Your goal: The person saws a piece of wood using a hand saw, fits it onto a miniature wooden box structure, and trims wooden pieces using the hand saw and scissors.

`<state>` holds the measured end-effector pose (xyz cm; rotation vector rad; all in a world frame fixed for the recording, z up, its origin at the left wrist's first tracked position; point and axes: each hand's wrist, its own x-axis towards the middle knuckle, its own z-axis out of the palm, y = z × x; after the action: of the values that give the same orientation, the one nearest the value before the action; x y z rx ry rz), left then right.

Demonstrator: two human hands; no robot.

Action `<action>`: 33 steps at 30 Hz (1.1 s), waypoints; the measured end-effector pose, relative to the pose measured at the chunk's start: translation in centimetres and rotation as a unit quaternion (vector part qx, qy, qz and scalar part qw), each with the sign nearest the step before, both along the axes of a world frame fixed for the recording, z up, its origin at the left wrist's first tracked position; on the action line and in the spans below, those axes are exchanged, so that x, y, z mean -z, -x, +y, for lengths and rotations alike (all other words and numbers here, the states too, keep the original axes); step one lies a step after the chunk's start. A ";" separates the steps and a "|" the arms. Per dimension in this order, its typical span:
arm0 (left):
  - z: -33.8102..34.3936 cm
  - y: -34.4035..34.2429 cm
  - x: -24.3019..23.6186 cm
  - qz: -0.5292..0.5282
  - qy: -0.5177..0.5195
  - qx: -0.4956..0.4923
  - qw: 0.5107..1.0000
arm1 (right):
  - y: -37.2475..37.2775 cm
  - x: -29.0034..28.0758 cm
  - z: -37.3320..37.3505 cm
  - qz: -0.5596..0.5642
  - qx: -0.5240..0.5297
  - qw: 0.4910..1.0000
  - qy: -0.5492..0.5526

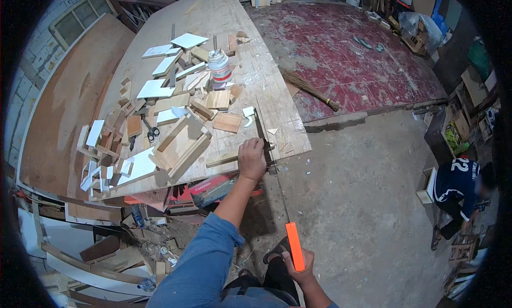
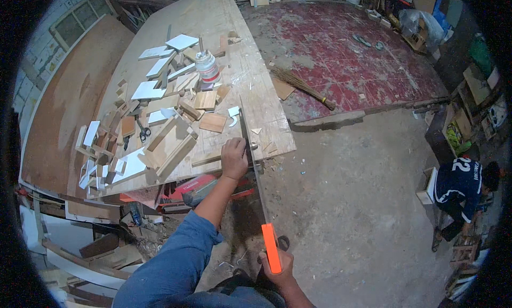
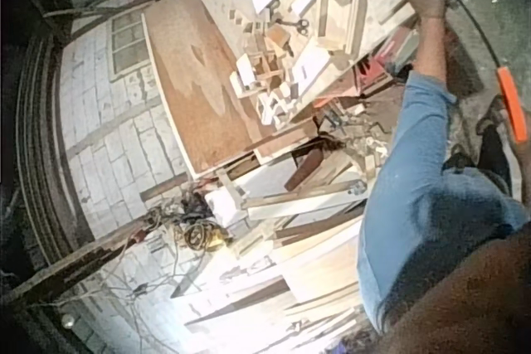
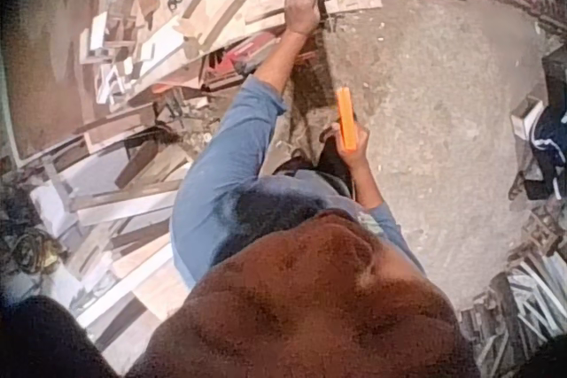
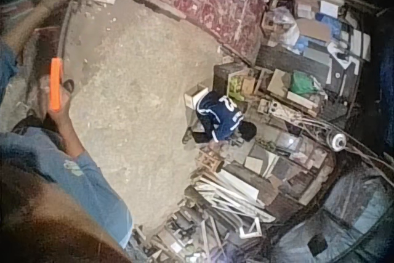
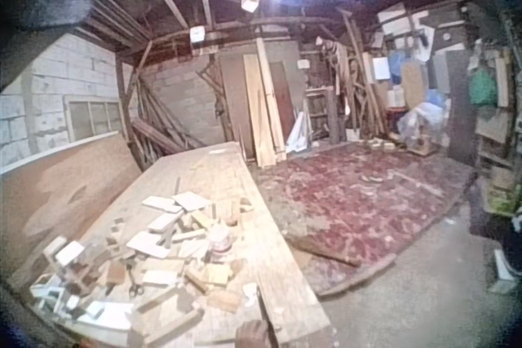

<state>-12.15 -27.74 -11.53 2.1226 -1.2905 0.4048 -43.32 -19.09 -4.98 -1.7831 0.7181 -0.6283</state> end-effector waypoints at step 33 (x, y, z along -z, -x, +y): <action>0.8 0.6 0.6 -0.035 -0.002 0.050 0.998 | -8.3 3.7 -5.6 -0.046 0.078 0.994 0.055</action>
<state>-12.77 -26.97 -12.12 2.0540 -1.4309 0.4378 -35.05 -24.66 -8.68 -1.7972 0.7771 -0.8635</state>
